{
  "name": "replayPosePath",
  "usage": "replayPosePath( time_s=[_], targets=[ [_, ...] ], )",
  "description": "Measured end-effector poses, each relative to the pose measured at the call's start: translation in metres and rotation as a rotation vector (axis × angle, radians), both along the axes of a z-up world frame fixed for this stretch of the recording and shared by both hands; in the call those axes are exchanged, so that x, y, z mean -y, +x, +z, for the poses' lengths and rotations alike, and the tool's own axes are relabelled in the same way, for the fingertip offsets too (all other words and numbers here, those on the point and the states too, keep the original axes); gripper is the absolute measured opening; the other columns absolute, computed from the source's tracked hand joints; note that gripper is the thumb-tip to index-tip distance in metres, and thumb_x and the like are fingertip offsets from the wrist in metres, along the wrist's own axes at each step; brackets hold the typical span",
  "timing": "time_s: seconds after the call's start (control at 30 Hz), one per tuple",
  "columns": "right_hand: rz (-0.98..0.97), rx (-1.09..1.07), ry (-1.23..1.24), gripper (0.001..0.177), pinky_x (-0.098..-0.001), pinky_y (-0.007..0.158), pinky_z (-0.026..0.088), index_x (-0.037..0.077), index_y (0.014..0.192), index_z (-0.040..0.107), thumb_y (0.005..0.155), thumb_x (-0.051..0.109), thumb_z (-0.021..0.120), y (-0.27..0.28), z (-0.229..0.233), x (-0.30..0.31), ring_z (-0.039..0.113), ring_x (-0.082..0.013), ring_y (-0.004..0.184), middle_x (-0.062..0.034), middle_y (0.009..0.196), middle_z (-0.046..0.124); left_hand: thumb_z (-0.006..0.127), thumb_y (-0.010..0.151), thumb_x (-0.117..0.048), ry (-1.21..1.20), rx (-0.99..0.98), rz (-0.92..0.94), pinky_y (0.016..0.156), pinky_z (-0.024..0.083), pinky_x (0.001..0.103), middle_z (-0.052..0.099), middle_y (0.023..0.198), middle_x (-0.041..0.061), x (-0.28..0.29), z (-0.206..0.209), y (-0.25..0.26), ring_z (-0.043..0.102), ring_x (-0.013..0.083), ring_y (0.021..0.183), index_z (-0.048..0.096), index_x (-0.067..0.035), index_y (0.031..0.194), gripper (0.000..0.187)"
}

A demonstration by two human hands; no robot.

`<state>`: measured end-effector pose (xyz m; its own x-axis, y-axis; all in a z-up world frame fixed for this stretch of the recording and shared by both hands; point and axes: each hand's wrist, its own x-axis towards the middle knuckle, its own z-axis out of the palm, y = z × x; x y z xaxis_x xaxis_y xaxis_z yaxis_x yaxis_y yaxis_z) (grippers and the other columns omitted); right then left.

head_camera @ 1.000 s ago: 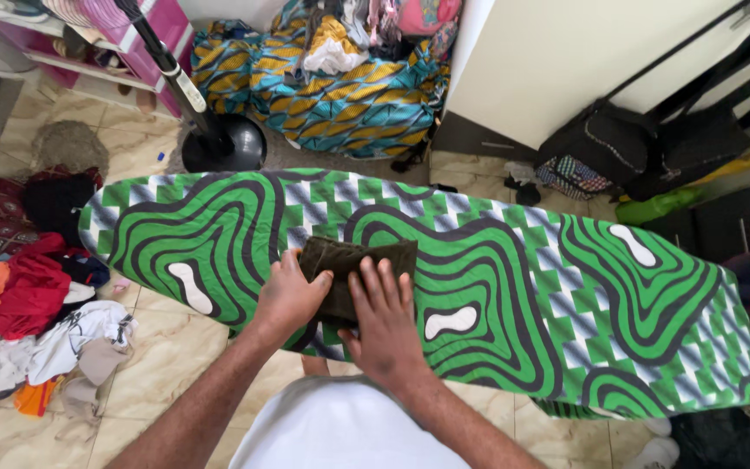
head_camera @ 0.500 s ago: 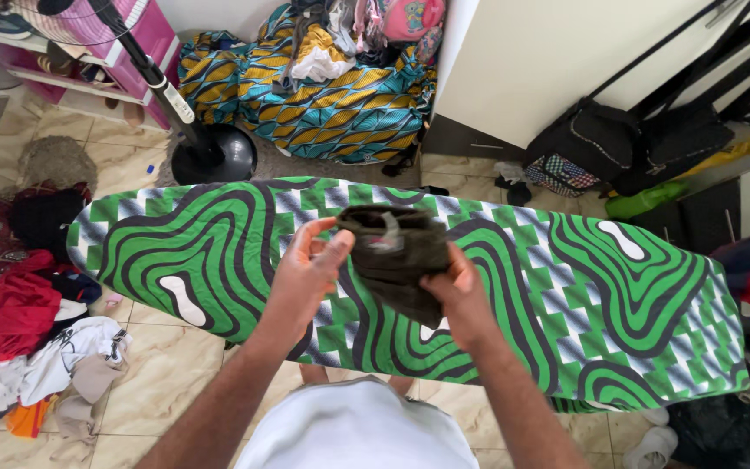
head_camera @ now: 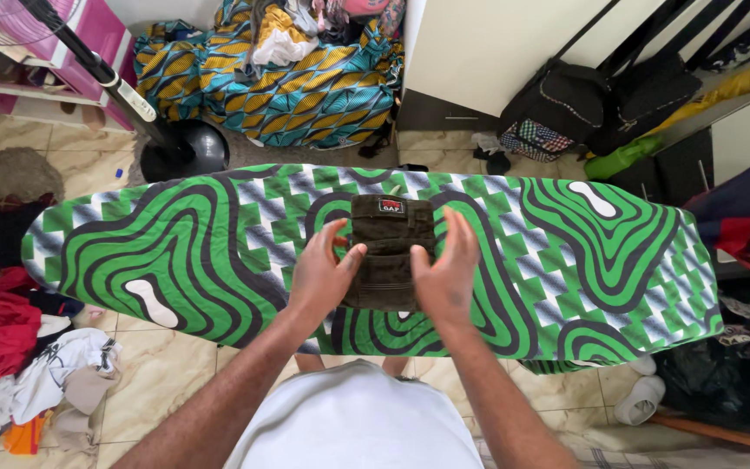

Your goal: The person folds several items of clothing one by one on an ironing board. They handle a light blue shirt, a red patterned shirt, dark shorts, and green shorts, folding each neatly and placing them on a bed.

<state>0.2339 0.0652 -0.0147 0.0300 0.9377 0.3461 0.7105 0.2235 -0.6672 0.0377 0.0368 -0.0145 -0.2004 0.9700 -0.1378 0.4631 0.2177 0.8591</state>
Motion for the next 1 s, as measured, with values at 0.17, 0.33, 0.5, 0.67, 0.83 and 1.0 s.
replayPosePath(
  time_s=[0.17, 0.33, 0.5, 0.67, 0.83, 1.0],
  targets=[
    [0.436, 0.429, 0.085, 0.065, -0.0569, 0.124, 0.019, 0.016, 0.158, 0.039, 0.099, 0.034, 0.061, -0.016, -0.004, -0.013, 0.024, -0.0389, 0.156, -0.0173, 0.166, 0.033, 0.068, 0.096, -0.025, 0.222, -0.166, -0.099, 0.088, 0.049, 0.045, 0.062, 0.112, 0.017, 0.006, -0.012, 0.01, 0.06, 0.0339, 0.1, 0.038, -0.004, 0.156, 0.07],
    [0.467, 0.497, -0.038, 0.072, -0.0634, 0.122, 0.01, 0.014, 0.162, 0.032, 0.102, 0.051, 0.05, -0.017, -0.018, -0.027, 0.016, -0.0395, 0.156, -0.0149, 0.168, 0.025, 0.074, 0.09, -0.024, 0.192, -0.158, -0.092, 0.094, 0.048, 0.046, 0.062, 0.116, 0.017, 0.012, -0.035, 0.004, 0.059, 0.0342, 0.108, 0.042, -0.003, 0.15, 0.071],
    [0.434, 0.546, -0.014, 0.074, -0.0653, 0.121, 0.01, 0.012, 0.161, 0.029, 0.1, 0.049, 0.05, -0.021, -0.03, -0.026, 0.017, -0.0421, 0.154, -0.0169, 0.168, 0.024, 0.079, 0.081, -0.019, 0.08, -0.106, -0.027, 0.093, 0.05, 0.044, 0.063, 0.114, 0.016, 0.0, -0.039, 0.005, 0.061, 0.0335, 0.107, 0.046, -0.006, 0.148, 0.076],
    [0.438, 0.528, 0.003, 0.074, -0.0657, 0.121, 0.01, 0.012, 0.162, 0.028, 0.101, 0.048, 0.051, -0.022, -0.031, -0.028, 0.016, -0.0427, 0.154, -0.0179, 0.167, 0.023, 0.081, 0.078, -0.015, -0.054, -0.199, 0.054, 0.092, 0.051, 0.044, 0.063, 0.115, 0.017, -0.005, -0.033, 0.018, 0.063, 0.0343, 0.105, 0.049, -0.008, 0.145, 0.075],
    [0.464, 0.478, -0.018, 0.075, -0.0652, 0.121, 0.01, 0.012, 0.162, 0.028, 0.101, 0.049, 0.052, -0.018, -0.036, -0.029, 0.015, -0.0422, 0.155, -0.0174, 0.168, 0.022, 0.081, 0.075, -0.024, -0.088, -0.249, 0.116, 0.093, 0.053, 0.043, 0.065, 0.116, 0.018, -0.013, -0.022, 0.025, 0.065, 0.0362, 0.107, 0.057, -0.003, 0.137, 0.07],
    [0.532, 0.202, -0.058, 0.075, -0.0606, 0.126, 0.012, 0.014, 0.164, 0.034, 0.098, 0.032, 0.067, 0.001, -0.033, -0.039, 0.019, -0.0385, 0.16, -0.0179, 0.173, 0.022, 0.082, 0.069, -0.033, -0.201, -0.146, 0.134, 0.087, 0.058, 0.041, 0.073, 0.11, 0.017, -0.02, 0.002, 0.026, 0.073, 0.0318, 0.101, 0.066, -0.003, 0.126, 0.066]
  ],
)
